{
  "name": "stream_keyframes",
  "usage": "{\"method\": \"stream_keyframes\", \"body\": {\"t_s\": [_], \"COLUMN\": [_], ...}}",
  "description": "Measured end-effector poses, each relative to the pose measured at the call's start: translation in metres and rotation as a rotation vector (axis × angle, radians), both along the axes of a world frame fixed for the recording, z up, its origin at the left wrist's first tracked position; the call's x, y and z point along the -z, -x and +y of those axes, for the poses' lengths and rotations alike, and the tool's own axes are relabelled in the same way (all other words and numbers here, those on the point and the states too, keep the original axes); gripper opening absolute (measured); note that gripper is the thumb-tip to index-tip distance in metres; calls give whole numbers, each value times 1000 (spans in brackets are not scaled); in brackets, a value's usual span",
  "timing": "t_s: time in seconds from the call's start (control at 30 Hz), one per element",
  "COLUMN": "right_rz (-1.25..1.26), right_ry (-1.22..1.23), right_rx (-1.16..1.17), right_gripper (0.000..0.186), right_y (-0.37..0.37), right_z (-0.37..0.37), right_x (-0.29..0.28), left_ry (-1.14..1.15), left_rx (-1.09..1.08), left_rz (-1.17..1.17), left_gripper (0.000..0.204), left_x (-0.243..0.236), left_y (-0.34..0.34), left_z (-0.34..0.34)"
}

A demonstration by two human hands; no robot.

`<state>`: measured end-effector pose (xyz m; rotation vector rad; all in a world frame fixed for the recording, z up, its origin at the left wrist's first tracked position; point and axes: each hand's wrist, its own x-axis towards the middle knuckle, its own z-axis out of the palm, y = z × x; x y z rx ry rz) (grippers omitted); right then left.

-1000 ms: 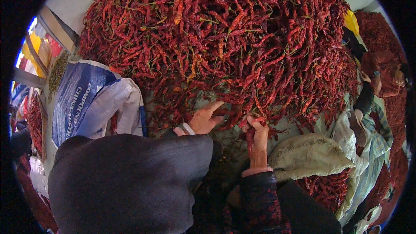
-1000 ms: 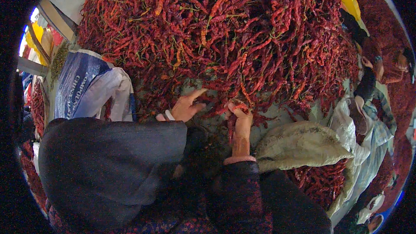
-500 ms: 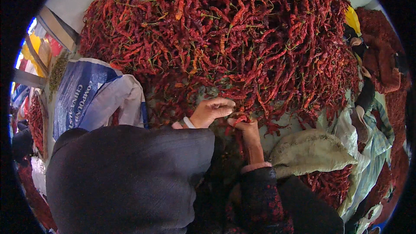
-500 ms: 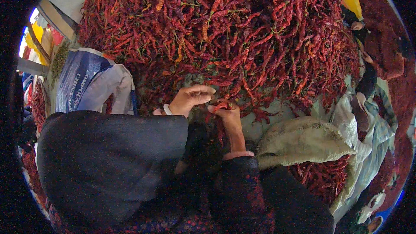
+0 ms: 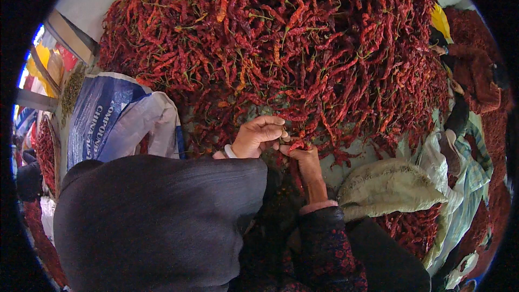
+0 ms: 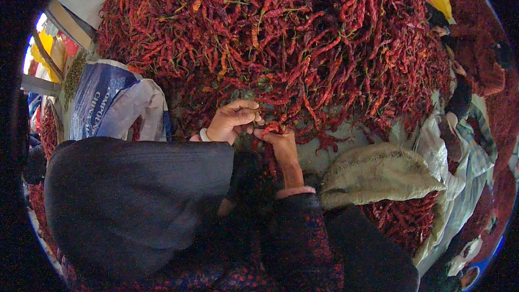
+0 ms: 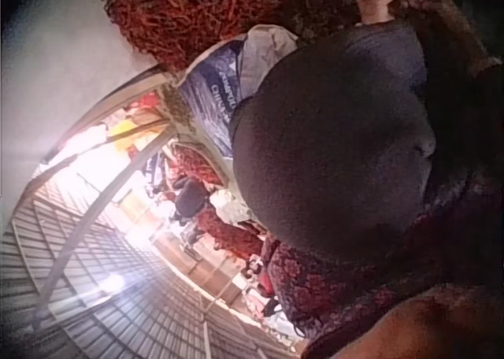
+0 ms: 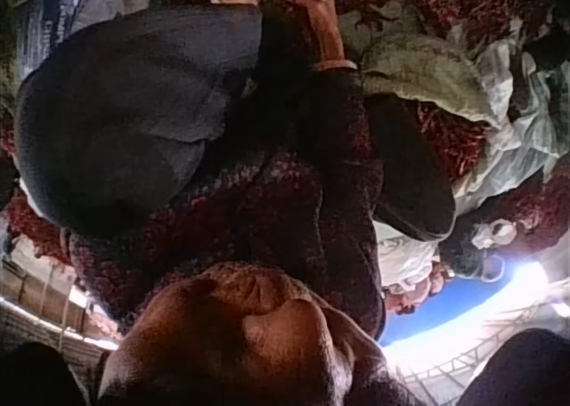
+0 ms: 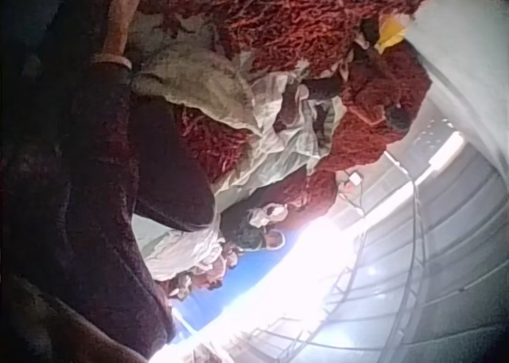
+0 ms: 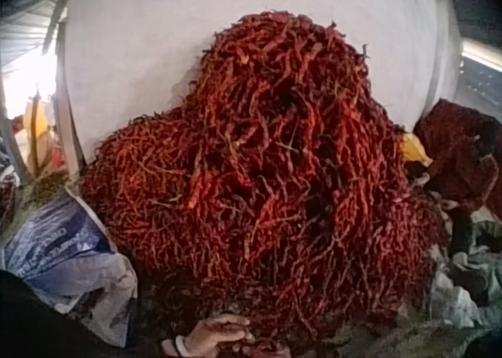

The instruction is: The person sits on the floor and removes stems from dried red chili peppers by hand. They pick up individual peppers, pull off the stems, and place the peppers into a pile.

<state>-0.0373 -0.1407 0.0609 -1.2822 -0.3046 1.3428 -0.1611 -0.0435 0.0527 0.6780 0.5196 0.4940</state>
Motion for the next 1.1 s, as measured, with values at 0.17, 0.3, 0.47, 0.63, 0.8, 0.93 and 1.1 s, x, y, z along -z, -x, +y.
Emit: {"method": "stream_keyframes", "body": {"t_s": [0.17, 0.3, 0.47, 0.63, 0.8, 0.93, 1.1], "right_rz": [-52, -106, -104, -111, -13, 47, 106], "right_ry": [-15, -65, 36, 82, 82, 9, -23], "right_rx": [-50, -107, -271, -314, -275, -311, -248], "right_gripper": [19, 18, 14, 13, 14, 18, 19], "right_y": [-5, -3, 4, 11, 18, 16, 20], "right_z": [-4, -4, -2, -2, 4, 2, -2], "right_x": [10, 15, 14, 22, 0, -1, -2], "left_ry": [28, 97, -35, -313, -161, -68, 48], "left_rx": [87, 134, 257, 434, 451, 453, 448], "left_rz": [2, -41, -8, 82, 85, 32, -94], "left_gripper": [29, 25, 17, 13, 13, 14, 16], "left_x": [6, 9, 20, 10, -6, -14, -26], "left_y": [0, 4, 11, 10, 7, 10, 15], "left_z": [3, 2, 6, 18, 24, 26, 24]}}
